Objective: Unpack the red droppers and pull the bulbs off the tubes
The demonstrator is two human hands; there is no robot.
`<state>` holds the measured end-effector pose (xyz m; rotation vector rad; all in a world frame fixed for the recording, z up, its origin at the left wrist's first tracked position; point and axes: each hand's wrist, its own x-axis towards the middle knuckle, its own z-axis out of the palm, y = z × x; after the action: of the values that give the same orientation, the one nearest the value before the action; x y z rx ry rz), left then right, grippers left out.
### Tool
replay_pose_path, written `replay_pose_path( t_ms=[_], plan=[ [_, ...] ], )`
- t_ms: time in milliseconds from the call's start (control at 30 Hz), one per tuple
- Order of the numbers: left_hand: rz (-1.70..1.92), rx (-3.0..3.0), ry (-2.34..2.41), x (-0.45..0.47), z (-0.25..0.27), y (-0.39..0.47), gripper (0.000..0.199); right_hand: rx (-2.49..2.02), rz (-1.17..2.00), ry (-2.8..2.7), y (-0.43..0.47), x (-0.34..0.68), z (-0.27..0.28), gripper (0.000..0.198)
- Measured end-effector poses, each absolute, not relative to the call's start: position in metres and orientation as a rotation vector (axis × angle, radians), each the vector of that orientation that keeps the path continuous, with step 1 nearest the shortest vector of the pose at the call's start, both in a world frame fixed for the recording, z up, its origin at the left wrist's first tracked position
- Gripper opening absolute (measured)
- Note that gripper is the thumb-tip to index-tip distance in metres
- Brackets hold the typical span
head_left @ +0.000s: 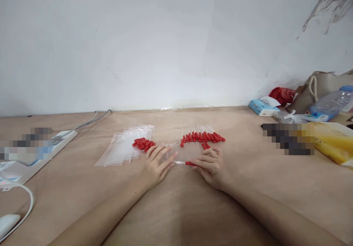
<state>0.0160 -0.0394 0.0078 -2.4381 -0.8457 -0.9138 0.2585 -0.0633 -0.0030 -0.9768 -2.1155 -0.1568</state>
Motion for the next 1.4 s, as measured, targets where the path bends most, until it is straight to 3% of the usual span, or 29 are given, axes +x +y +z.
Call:
replay_pose_path(
  t_ms=[200, 433, 733, 933, 1067, 1400],
  plan=[
    [-0.942, -2.495, -0.787, 0.025, 0.002, -0.038, 0.011, -1.0, -0.104, -2.066, -0.064, 0.249, -0.008, 0.015],
    [-0.915, -2.512, -0.793, 0.023, 0.008, -0.05, 0.011, -0.935, -0.241, -2.082, -0.063, 0.241, -0.015, 0.009],
    [-0.925, -2.547, -0.825, 0.009, 0.006, -0.049, 0.012, -0.897, -0.194, -2.099, -0.067, 0.258, -0.011, 0.009],
    [-1.084, -2.54, -1.051, -0.013, -0.007, -0.039, 0.033, -1.046, 0.094, -1.797, -0.041, 0.295, -0.022, 0.019],
    [-1.125, -2.468, -1.274, -0.004, -0.009, -0.035, 0.042, -1.254, 0.109, -1.619, -0.029, 0.306, -0.027, 0.026],
    [-1.057, -2.414, -1.311, 0.002, -0.008, -0.026, 0.019, -1.565, 0.282, -1.566, -0.024, 0.314, -0.034, 0.02]
  ],
)
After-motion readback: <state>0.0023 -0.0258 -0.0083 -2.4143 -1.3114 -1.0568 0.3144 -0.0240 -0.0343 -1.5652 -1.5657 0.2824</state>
